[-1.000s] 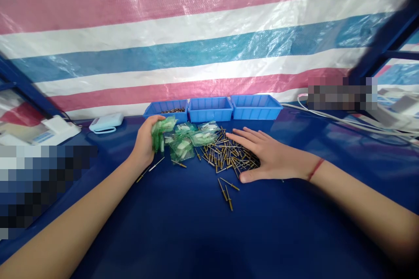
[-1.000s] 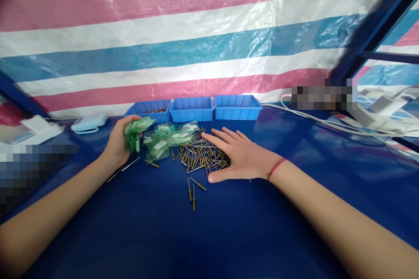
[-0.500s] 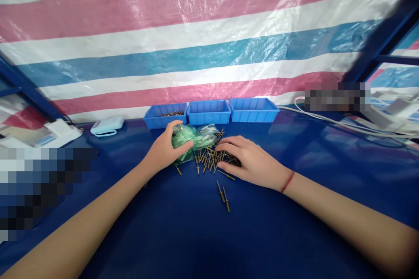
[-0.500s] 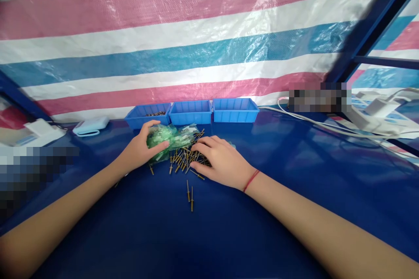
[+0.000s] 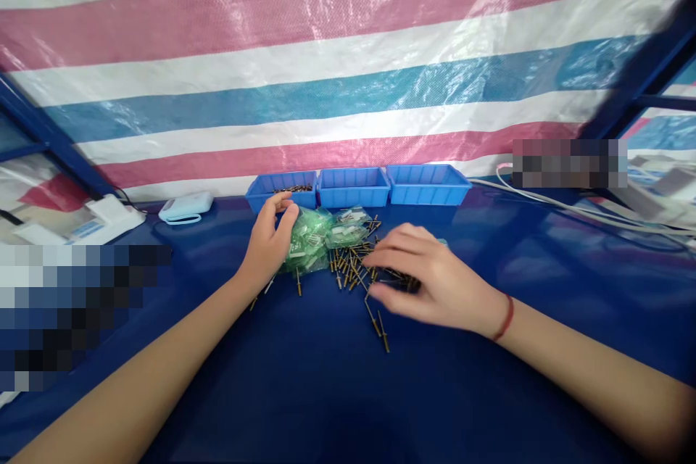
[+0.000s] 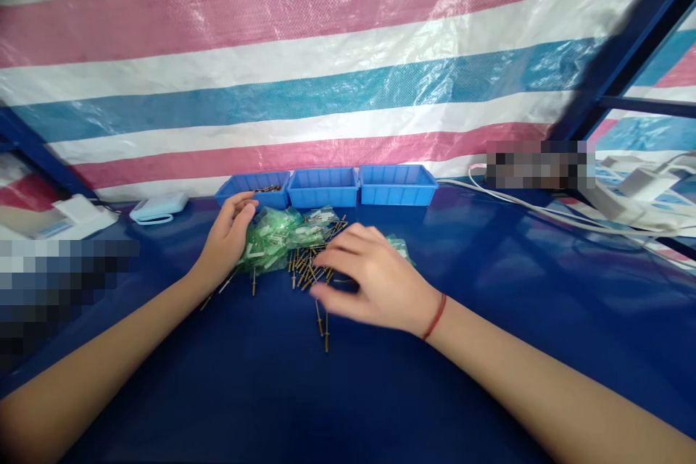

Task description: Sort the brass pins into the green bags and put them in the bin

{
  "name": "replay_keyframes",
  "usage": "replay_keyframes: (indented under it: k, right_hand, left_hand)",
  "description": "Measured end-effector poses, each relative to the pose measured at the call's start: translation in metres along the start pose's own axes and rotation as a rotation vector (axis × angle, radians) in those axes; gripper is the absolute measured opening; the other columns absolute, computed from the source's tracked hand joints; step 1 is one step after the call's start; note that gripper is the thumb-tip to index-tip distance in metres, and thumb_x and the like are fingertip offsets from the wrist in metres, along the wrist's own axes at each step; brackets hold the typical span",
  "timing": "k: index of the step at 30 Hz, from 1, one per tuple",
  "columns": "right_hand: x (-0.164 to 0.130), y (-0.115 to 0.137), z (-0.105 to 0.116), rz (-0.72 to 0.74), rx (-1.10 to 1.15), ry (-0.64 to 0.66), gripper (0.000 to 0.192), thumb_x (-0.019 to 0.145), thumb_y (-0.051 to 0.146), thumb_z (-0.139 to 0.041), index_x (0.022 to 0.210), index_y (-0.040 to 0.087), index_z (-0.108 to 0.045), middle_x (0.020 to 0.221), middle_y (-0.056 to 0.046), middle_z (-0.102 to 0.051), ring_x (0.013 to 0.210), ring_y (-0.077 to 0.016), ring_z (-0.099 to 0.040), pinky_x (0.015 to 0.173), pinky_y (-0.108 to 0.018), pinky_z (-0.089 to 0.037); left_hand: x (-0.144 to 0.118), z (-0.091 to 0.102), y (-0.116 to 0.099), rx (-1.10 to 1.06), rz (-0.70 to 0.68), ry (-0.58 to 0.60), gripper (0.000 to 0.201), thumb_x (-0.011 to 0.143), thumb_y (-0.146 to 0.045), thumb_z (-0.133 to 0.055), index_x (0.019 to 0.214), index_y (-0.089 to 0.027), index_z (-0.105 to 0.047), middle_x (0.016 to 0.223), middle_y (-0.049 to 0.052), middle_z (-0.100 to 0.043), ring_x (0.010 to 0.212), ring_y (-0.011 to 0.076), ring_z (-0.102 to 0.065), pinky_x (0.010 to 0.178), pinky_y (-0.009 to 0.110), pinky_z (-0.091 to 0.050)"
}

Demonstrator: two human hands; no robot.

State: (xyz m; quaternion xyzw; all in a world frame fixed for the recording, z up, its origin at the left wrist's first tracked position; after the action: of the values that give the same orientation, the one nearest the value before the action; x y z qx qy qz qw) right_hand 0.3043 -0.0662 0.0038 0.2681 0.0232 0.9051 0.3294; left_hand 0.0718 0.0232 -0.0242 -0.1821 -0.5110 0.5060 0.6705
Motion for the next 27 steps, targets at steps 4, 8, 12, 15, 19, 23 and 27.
replay_keyframes:
  k: [4,8,12,15,19,23,27]
  right_hand:
    - [-0.002,0.030,-0.011,0.205,-0.010,0.229,0.032,0.086,0.047,-0.058,0.095,0.018,-0.068,0.071,-0.002,-0.061,0.067,-0.0167,-0.050,0.063,-0.031,-0.034]
    - [-0.002,0.030,-0.024,0.213,-0.109,0.256,0.028,0.097,0.033,-0.044,0.096,0.018,-0.068,0.078,-0.003,-0.063,0.070,-0.0154,-0.051,0.065,-0.031,-0.035]
    - [0.002,0.027,-0.027,0.132,-0.169,0.160,0.029,0.098,0.031,-0.042,0.099,0.018,-0.068,0.083,-0.004,-0.063,0.076,-0.0175,-0.053,0.070,-0.032,-0.038]
    - [0.013,0.042,-0.030,0.149,-0.197,0.089,0.027,0.096,0.029,-0.044,0.104,0.016,-0.067,0.099,-0.008,-0.064,0.088,-0.0210,-0.054,0.077,-0.035,-0.040]
    - [0.038,0.069,-0.052,0.266,-0.162,0.155,0.036,0.093,0.016,-0.043,0.126,0.014,-0.054,0.125,-0.008,-0.059,0.108,-0.0236,-0.050,0.087,-0.036,-0.041]
    - [0.059,0.078,-0.072,0.320,-0.134,0.219,0.041,0.090,0.014,-0.046,0.131,0.014,-0.050,0.134,-0.006,-0.055,0.115,-0.0235,-0.048,0.092,-0.036,-0.042]
    - [0.064,0.077,-0.074,0.319,-0.177,0.247,0.030,0.094,0.013,-0.041,0.119,0.012,-0.058,0.124,-0.007,-0.061,0.109,-0.0227,-0.051,0.088,-0.036,-0.044]
  left_hand:
    - [-0.001,0.004,-0.002,-0.072,0.017,-0.102,0.040,0.094,-0.048,-0.037,0.119,-0.022,-0.054,0.112,0.007,-0.062,0.110,0.0229,-0.055,0.092,0.036,-0.042]
    - [-0.001,0.006,0.002,-0.128,0.047,-0.191,0.043,0.096,-0.050,-0.030,0.114,-0.022,-0.056,0.108,0.007,-0.062,0.105,0.0218,-0.056,0.089,0.035,-0.042]
    - [-0.006,0.003,-0.001,-0.158,0.060,-0.275,0.044,0.097,-0.050,-0.025,0.109,-0.024,-0.058,0.103,0.004,-0.061,0.105,0.0200,-0.055,0.089,0.032,-0.041]
    - [-0.006,0.002,-0.002,-0.208,0.093,-0.317,0.045,0.097,-0.048,-0.022,0.109,-0.025,-0.059,0.102,0.004,-0.061,0.103,0.0193,-0.055,0.088,0.031,-0.041]
    - [0.001,0.010,0.004,-0.298,0.134,-0.344,0.048,0.097,-0.048,-0.018,0.112,-0.023,-0.057,0.103,0.005,-0.062,0.101,0.0190,-0.055,0.081,0.030,-0.042]
    - [0.009,0.021,0.015,-0.288,0.145,-0.335,0.049,0.097,-0.048,-0.018,0.113,-0.021,-0.055,0.101,0.006,-0.062,0.100,0.0195,-0.056,0.075,0.029,-0.044]
    - [0.011,0.022,0.023,-0.251,0.152,-0.292,0.048,0.097,-0.046,-0.017,0.118,-0.019,-0.051,0.101,0.008,-0.063,0.098,0.0207,-0.058,0.071,0.030,-0.045]
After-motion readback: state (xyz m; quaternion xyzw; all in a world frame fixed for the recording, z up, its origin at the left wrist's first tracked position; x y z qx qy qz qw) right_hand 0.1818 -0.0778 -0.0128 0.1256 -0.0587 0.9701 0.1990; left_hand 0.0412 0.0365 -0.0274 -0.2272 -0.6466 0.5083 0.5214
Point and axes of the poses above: each hand's wrist, its own x-axis towards the middle knuckle, its own z-axis out of the back of the hand, y = z × x, the point moved 3 cm from there along x, towards the middle knuckle
